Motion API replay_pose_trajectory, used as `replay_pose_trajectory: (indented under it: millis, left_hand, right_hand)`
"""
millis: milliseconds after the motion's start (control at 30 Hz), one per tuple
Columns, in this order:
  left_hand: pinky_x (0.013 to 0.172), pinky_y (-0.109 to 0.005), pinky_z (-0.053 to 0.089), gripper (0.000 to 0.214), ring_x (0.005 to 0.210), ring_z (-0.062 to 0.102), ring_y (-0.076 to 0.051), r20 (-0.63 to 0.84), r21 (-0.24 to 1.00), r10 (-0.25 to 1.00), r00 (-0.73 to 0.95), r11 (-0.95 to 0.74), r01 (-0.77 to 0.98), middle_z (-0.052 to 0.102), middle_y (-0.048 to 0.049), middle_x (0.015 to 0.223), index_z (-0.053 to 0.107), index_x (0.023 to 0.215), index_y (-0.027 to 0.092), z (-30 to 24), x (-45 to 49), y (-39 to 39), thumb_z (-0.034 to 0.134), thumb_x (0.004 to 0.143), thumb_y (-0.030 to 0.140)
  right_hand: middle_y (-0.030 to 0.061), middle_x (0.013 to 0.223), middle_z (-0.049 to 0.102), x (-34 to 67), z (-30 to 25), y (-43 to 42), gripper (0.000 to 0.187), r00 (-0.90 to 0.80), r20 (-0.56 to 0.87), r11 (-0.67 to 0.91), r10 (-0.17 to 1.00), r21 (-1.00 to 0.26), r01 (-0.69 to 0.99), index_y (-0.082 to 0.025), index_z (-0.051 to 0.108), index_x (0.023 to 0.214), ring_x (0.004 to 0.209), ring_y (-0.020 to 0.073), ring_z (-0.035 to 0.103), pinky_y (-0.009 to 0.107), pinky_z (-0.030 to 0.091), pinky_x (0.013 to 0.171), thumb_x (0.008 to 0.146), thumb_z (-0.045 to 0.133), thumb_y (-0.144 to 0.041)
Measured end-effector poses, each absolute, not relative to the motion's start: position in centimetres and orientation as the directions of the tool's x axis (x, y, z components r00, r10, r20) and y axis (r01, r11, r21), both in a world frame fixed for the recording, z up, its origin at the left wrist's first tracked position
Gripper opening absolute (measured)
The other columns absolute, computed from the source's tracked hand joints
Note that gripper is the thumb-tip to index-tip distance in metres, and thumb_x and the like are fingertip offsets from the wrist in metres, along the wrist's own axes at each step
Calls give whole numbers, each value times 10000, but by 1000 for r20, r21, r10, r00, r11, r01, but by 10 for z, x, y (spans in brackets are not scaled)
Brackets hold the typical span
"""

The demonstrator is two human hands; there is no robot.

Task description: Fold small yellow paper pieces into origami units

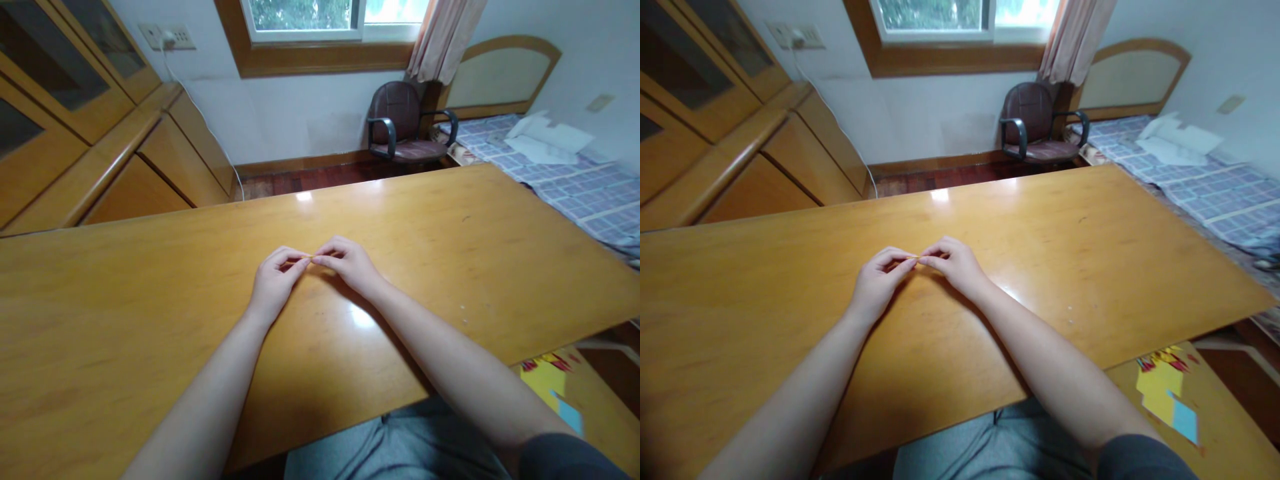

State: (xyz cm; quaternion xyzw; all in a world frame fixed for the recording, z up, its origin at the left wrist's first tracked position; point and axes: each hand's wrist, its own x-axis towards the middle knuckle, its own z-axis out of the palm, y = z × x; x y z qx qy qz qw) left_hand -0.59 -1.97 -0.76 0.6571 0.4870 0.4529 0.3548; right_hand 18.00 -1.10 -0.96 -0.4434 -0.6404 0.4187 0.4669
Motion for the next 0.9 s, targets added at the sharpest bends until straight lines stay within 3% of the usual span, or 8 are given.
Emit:
replay_pose_trajectory:
  millis: [167,500,900]
  left_hand:
    - [781,-281,496,144,820,644,-172,218,927,968,122,-245,284,696,-30,845,720,815,192,-9,-6,-19,696,813,334]
    - [753,-281,481,148,775,636,-174,210,944,975,75,-222,244,700,-21,776,744,750,203,-5,-4,-20,721,788,345]
    - [734,-286,486,199,724,630,-174,101,993,994,49,-104,59,691,-25,721,738,731,180,-17,-12,-16,705,797,364]
  right_hand:
    - [9,765,674,179,-12,-9,87,-144,159,177,977,-976,126,-186,748,740,754,149,619,277,458,724,745,779,-267]
    - [12,748,677,178,-14,-10,120,-139,149,163,979,-982,99,-194,759,734,723,147,609,275,455,696,726,788,-310]
    - [19,751,713,176,-10,-9,236,-160,-4,3,987,-999,40,-163,749,766,710,146,615,276,459,719,702,785,-387]
